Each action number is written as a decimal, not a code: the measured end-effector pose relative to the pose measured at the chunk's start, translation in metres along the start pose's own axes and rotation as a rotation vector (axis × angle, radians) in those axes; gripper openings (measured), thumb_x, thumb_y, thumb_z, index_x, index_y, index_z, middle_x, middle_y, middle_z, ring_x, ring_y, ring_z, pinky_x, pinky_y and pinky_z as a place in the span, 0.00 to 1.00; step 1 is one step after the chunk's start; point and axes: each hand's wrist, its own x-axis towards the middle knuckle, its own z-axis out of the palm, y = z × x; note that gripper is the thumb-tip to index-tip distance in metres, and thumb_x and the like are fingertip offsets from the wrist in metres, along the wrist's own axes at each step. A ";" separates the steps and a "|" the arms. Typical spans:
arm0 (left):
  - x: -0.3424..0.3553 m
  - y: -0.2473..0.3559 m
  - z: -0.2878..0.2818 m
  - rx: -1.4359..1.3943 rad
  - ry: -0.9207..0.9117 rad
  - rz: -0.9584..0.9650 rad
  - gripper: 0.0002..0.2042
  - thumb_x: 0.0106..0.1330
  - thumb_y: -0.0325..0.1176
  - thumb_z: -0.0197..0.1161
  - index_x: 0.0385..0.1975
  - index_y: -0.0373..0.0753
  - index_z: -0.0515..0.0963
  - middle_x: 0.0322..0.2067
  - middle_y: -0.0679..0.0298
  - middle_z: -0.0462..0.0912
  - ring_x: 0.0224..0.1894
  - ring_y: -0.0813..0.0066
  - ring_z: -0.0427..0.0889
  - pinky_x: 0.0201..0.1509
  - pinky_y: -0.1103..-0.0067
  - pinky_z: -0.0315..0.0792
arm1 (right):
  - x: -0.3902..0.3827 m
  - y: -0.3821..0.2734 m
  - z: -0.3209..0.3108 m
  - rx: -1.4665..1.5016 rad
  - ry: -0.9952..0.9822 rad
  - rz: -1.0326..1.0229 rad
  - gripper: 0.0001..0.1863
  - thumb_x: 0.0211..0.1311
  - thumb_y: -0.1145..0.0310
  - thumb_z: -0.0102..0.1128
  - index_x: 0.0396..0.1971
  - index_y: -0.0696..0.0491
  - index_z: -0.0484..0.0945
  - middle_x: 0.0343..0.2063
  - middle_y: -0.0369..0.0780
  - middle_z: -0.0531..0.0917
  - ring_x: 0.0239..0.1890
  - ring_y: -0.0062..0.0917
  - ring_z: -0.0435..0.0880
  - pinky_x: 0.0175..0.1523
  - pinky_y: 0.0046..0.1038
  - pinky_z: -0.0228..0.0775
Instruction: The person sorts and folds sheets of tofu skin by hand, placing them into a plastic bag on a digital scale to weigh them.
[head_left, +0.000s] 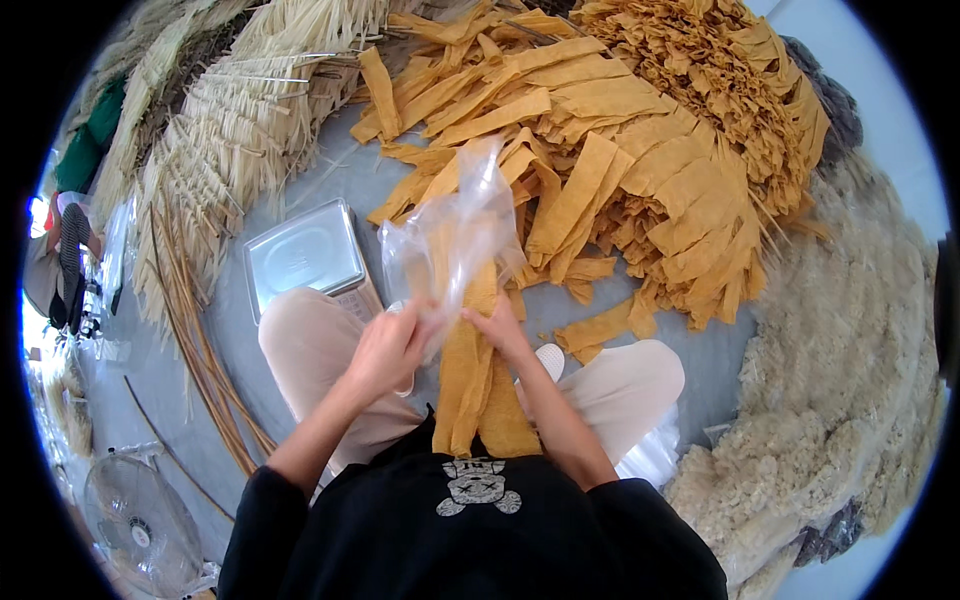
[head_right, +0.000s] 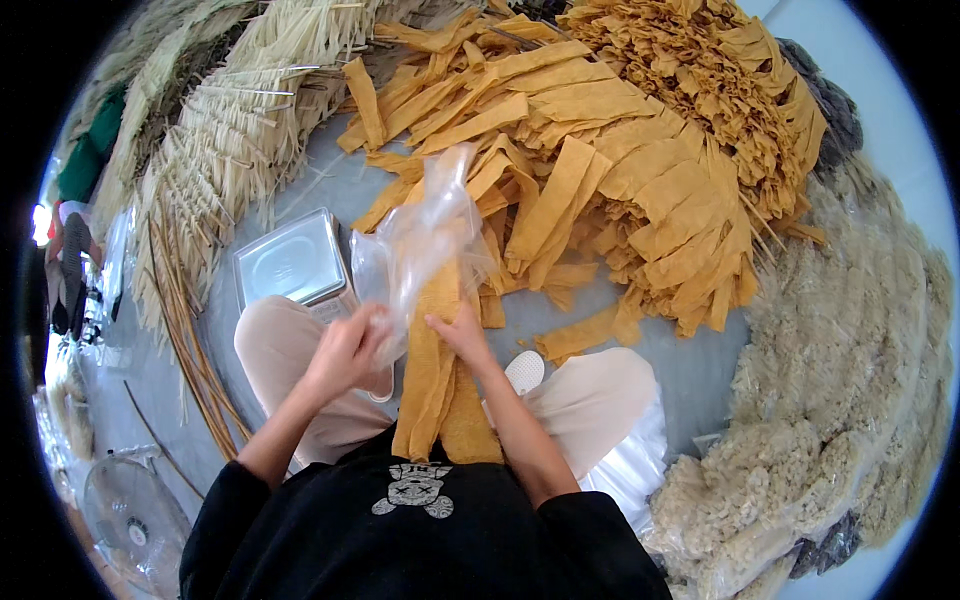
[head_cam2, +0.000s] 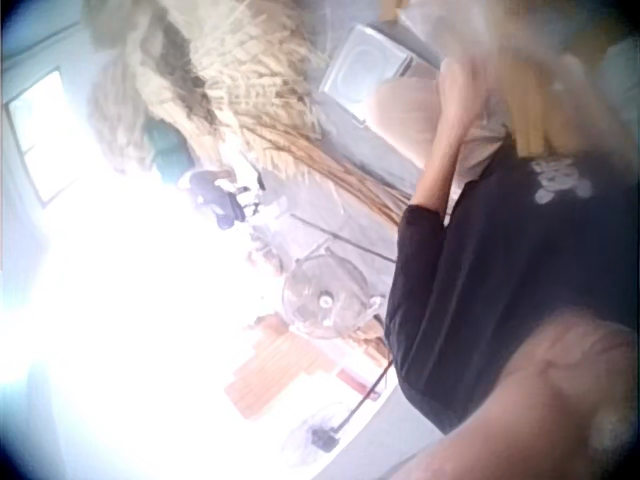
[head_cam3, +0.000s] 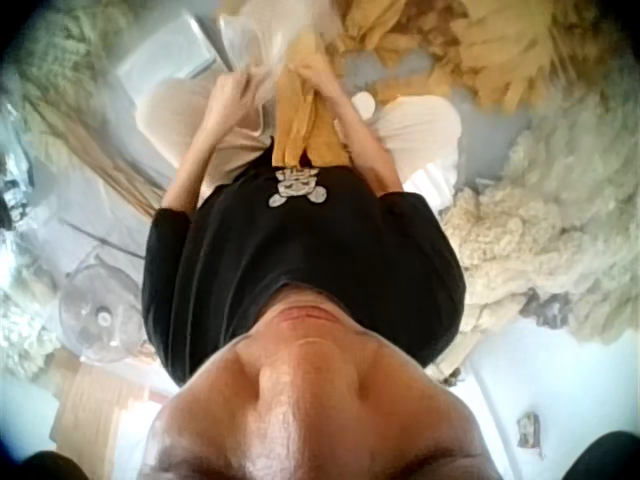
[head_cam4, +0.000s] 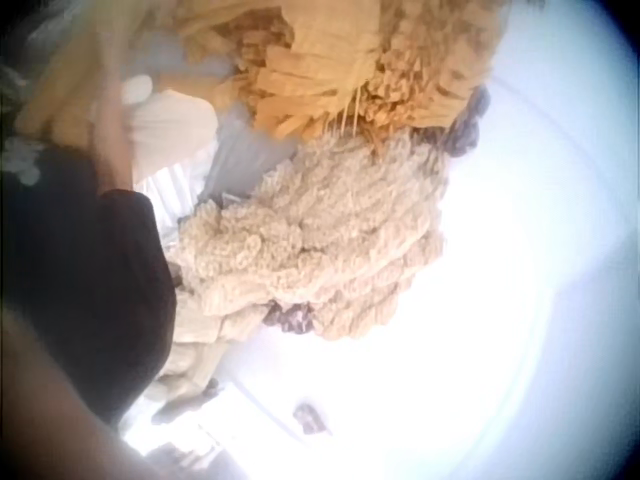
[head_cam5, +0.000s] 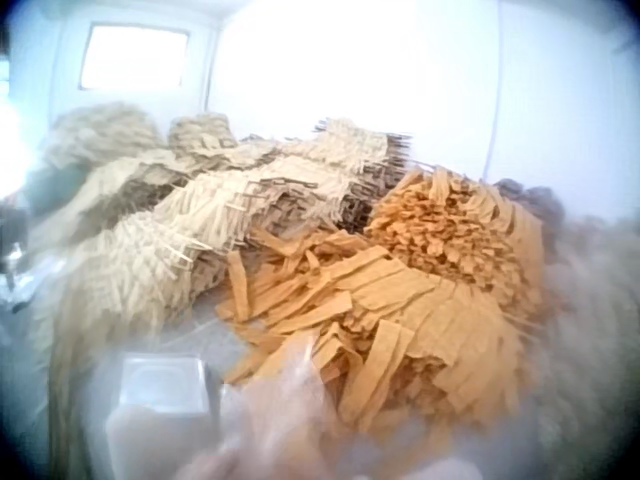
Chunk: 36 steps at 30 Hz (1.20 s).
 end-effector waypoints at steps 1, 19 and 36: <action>0.016 -0.002 0.002 0.126 0.116 0.019 0.19 0.58 0.27 0.50 0.51 0.39 0.62 0.19 0.49 0.76 0.25 0.50 0.76 0.28 0.62 0.68 | 0.002 -0.005 0.007 -0.069 0.003 -0.036 0.32 0.46 0.72 0.60 0.53 0.61 0.60 0.44 0.46 0.74 0.47 0.31 0.73 0.52 0.29 0.63; -0.026 -0.018 0.038 -0.200 -0.020 0.212 0.17 0.54 0.19 0.53 0.45 0.38 0.73 0.19 0.62 0.71 0.21 0.72 0.70 0.28 0.80 0.67 | 0.005 -0.001 0.005 -0.570 0.350 -0.258 0.42 0.45 0.61 0.64 0.56 0.64 0.54 0.46 0.51 0.70 0.47 0.40 0.71 0.51 0.32 0.64; -0.058 -0.021 0.037 -0.172 -0.194 -0.168 0.09 0.64 0.26 0.47 0.42 0.33 0.68 0.17 0.62 0.74 0.21 0.78 0.73 0.26 0.81 0.68 | -0.001 0.043 0.022 -0.307 0.325 0.005 0.38 0.46 0.65 0.61 0.57 0.62 0.56 0.42 0.47 0.75 0.43 0.32 0.74 0.48 0.29 0.64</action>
